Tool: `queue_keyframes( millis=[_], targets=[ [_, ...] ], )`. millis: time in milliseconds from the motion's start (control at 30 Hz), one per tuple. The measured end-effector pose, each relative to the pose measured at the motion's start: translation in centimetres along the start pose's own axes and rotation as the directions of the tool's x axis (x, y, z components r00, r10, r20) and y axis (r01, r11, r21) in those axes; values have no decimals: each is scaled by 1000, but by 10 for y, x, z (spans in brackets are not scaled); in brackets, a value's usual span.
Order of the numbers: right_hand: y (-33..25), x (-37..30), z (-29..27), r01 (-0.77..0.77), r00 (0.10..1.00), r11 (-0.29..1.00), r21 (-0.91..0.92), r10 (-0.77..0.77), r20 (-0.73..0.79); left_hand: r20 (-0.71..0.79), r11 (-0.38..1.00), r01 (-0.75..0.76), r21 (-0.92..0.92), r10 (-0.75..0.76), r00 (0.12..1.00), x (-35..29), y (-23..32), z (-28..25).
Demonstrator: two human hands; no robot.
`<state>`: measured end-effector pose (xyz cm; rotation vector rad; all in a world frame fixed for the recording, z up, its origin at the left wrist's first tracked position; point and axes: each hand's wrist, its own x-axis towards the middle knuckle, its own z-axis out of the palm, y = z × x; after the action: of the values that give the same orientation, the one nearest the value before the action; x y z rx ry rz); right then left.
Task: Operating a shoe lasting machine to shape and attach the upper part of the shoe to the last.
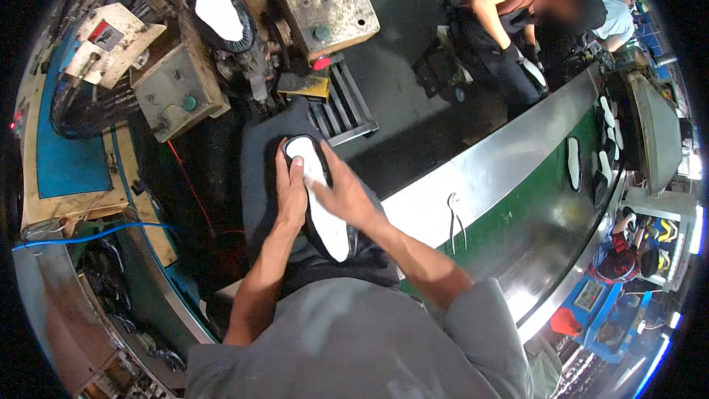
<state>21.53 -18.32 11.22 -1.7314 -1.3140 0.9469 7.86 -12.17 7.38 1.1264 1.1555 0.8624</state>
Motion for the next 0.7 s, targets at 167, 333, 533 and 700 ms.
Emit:
queue_keyframes(
  millis=[167,333,533,700],
  targets=[
    [-65,-85,-26,217,960,749,-626,-46,277,-190,974,85,-210,-126,974,8,16,-2],
    [-47,-86,-30,313,946,699,-643,-173,272,-71,829,-254,499,331,941,42,12,-41],
    [-50,-70,-39,331,928,710,-621,-127,350,9,729,-336,596,413,911,65,25,-52],
    [-44,-62,-42,369,913,731,-573,-171,370,-25,780,-278,560,352,936,68,21,-58]
  ],
)
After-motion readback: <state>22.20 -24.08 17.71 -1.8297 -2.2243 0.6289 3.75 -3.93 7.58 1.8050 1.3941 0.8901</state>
